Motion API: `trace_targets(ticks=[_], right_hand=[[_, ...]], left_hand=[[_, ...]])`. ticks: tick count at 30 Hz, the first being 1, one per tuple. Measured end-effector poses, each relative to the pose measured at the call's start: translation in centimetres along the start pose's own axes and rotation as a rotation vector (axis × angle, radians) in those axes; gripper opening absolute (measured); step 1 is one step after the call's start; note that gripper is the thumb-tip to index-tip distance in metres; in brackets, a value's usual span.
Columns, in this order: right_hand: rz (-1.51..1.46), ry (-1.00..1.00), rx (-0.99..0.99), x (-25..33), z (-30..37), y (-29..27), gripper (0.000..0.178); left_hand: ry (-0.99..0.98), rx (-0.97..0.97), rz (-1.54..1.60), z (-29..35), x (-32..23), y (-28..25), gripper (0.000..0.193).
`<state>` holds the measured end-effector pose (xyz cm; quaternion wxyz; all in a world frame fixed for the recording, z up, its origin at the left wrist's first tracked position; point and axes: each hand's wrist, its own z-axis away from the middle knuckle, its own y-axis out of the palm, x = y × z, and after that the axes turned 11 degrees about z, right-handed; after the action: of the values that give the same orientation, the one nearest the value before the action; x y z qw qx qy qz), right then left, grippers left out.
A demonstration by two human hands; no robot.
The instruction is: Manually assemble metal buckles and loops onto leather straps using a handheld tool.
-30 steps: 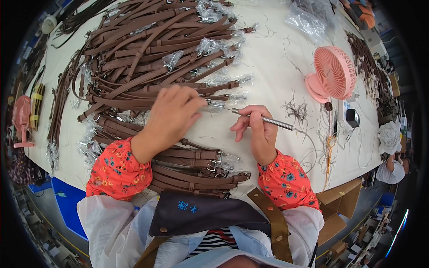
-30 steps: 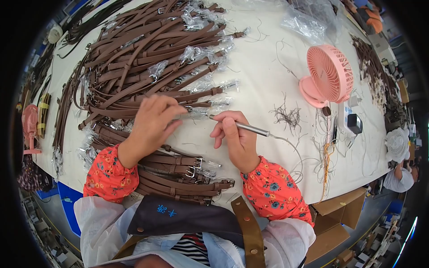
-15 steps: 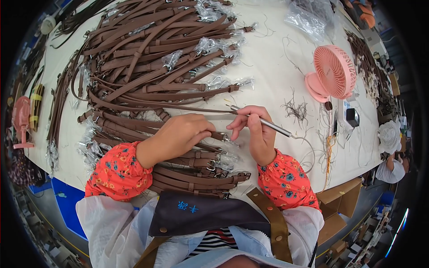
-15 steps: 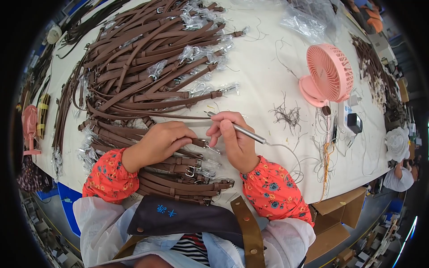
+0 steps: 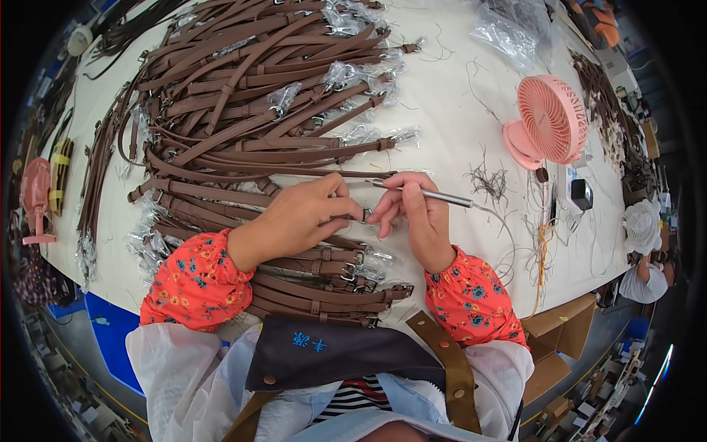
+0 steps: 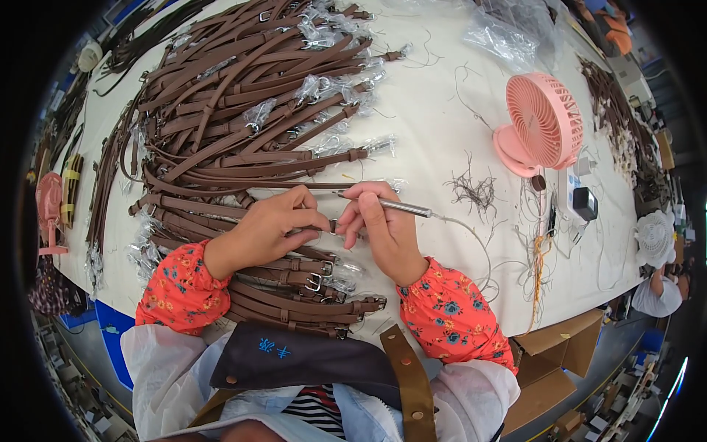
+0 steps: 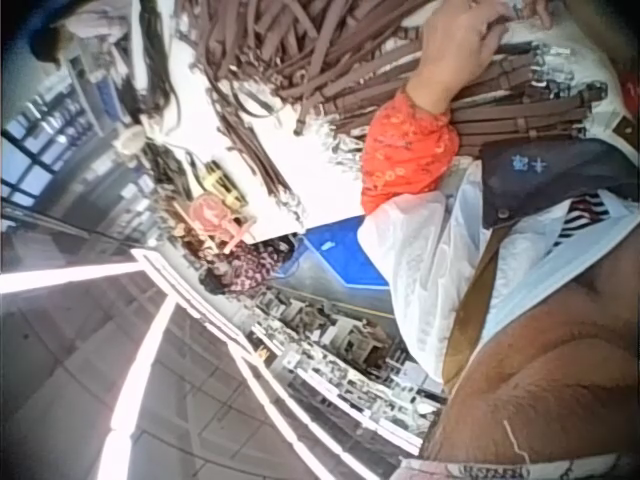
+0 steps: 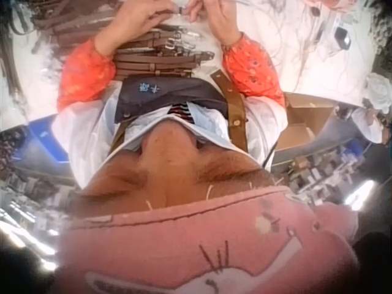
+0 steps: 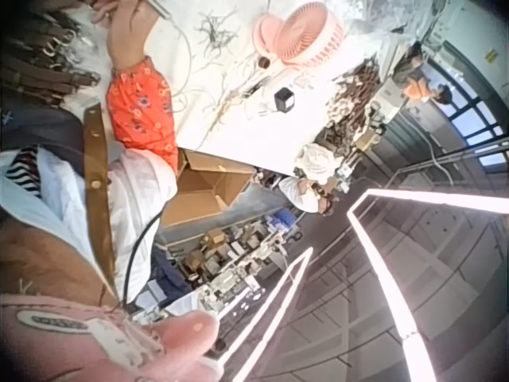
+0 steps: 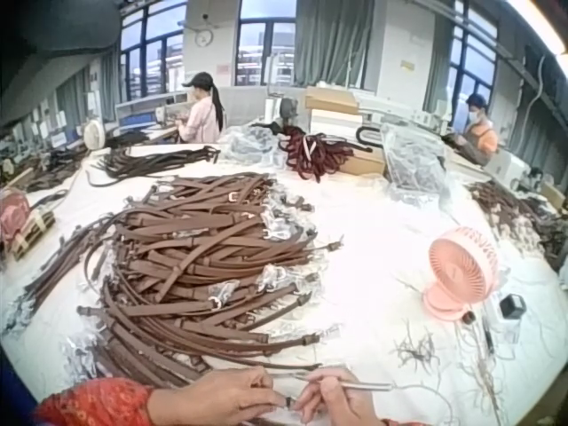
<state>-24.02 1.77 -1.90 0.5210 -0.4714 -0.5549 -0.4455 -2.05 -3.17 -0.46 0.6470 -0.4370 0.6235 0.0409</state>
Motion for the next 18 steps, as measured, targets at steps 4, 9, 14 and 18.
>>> trace_targets(ticks=[4, 9, 14, 18], right_hand=[[0.033, 0.070, -0.013, 0.4, 0.2, -0.1, 0.036], [0.099, 0.086, 0.030, -0.2, 0.1, -0.2, 0.042], [0.185, 0.124, 0.082, 0.4, 0.2, -0.1, 0.045], [0.192, 0.175, 0.096, 0.6, 0.2, -0.1, 0.044]], left_hand=[[0.021, -0.027, 0.003, 0.2, 0.6, 0.4, 0.012], [-0.115, -0.048, 0.112, -0.1, 0.7, -0.1, 0.011], [-0.239, -0.080, 0.251, 0.0, 0.1, -0.6, 0.011], [-0.247, -0.067, 0.287, 0.0, 0.1, -0.8, 0.011]])
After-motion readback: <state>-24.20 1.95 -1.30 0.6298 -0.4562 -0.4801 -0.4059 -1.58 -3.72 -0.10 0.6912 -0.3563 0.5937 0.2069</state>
